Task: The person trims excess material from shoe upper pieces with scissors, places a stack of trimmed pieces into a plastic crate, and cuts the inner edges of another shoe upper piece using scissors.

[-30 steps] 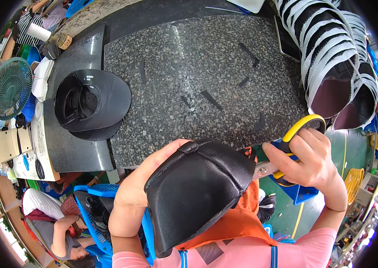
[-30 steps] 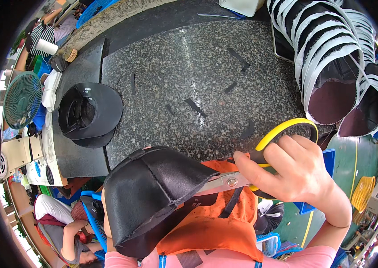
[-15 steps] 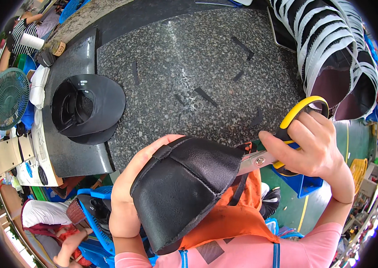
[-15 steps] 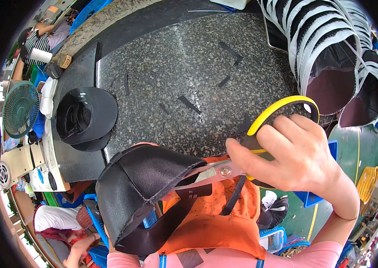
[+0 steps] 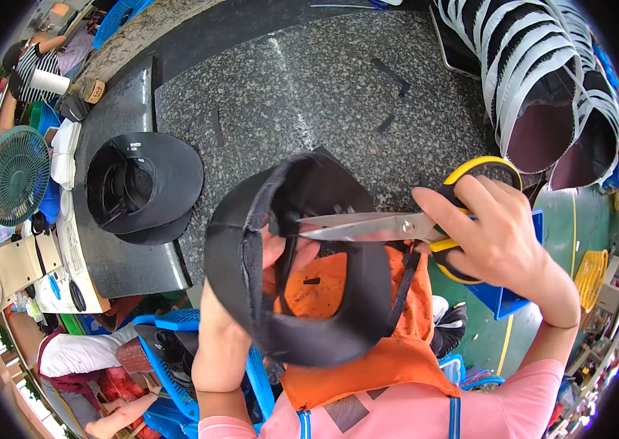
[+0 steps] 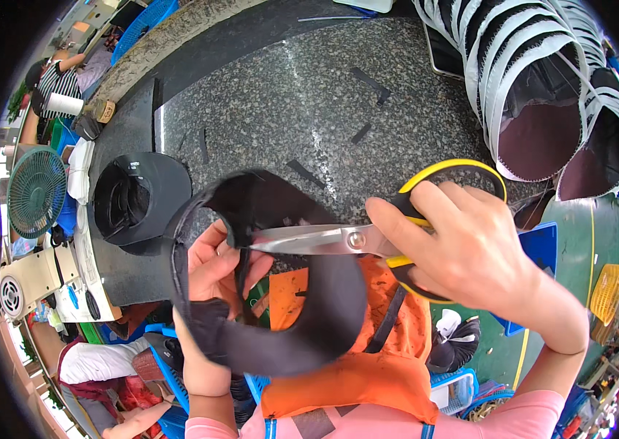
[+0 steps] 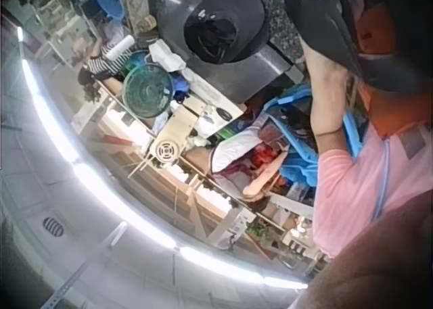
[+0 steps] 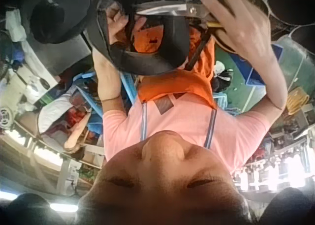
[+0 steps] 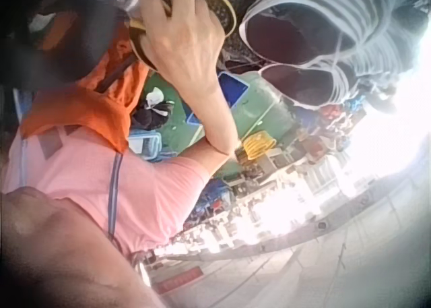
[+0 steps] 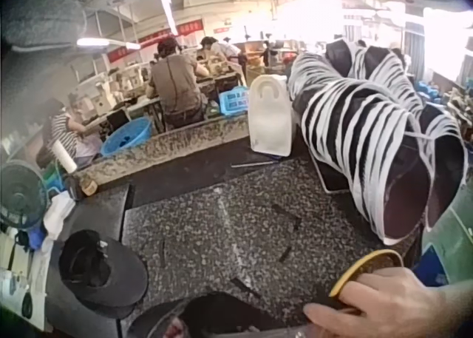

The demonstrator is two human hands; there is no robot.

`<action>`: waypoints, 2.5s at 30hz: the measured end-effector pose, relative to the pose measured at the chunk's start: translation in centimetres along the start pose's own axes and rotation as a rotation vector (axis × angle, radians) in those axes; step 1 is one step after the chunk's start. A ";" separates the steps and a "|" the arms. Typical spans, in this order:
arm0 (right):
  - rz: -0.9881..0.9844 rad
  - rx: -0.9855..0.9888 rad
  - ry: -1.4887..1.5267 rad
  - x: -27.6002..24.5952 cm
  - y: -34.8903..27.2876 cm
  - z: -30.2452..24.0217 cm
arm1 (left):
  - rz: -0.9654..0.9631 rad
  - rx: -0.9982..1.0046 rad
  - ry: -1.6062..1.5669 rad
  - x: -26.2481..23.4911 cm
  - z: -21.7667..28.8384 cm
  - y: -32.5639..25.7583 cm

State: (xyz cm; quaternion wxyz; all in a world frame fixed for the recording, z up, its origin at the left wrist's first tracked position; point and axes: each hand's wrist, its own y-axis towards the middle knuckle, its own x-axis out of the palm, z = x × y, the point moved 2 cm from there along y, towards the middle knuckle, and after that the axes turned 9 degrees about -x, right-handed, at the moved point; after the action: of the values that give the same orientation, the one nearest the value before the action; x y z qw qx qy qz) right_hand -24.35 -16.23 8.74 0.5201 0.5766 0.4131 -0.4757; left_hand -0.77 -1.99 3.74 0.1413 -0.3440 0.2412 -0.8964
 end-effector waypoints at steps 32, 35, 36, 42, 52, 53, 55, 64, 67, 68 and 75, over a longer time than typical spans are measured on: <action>0.348 0.010 -0.365 1.9 0.9 -0.8 | 0.160 0.132 0.027 0.6 -2.4 -0.8; 0.356 0.007 -0.395 1.5 1.0 -0.8 | 0.118 0.127 0.012 0.4 -2.2 -1.1; 0.366 0.004 -0.413 1.4 1.0 -0.8 | 0.098 0.092 0.019 0.4 -2.1 -1.1; 0.412 -0.037 -0.421 2.0 1.0 -0.7 | 0.130 0.114 0.035 1.7 -1.5 -1.7; 0.301 -0.111 -0.384 3.6 0.9 1.0 | -0.060 0.262 0.106 -2.1 2.4 1.6; 0.229 -0.099 -0.347 4.2 1.2 1.0 | -0.019 0.322 0.457 -1.7 3.7 1.8; 0.108 -0.056 -0.238 6.0 1.2 1.1 | 0.123 0.337 1.342 1.3 4.9 3.2; -0.082 0.155 0.169 3.5 -0.3 0.1 | 0.059 -0.189 1.185 -3.1 4.9 6.6; 0.005 0.188 0.217 0.5 -0.2 -1.2 | 0.049 -0.096 1.049 -2.4 3.8 5.5; -0.004 0.178 0.220 0.2 -0.2 -1.4 | 0.055 -0.099 1.037 -2.1 3.5 5.1; 0.033 0.004 -0.212 -0.6 -1.1 -1.9 | -0.103 -0.293 0.417 -0.5 3.5 2.9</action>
State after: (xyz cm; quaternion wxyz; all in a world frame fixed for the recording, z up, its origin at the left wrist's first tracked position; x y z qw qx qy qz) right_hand -25.30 -14.17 9.13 0.5675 0.5309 0.3453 -0.5262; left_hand 2.26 -5.43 4.23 -0.0084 -0.1805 0.3744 -0.9095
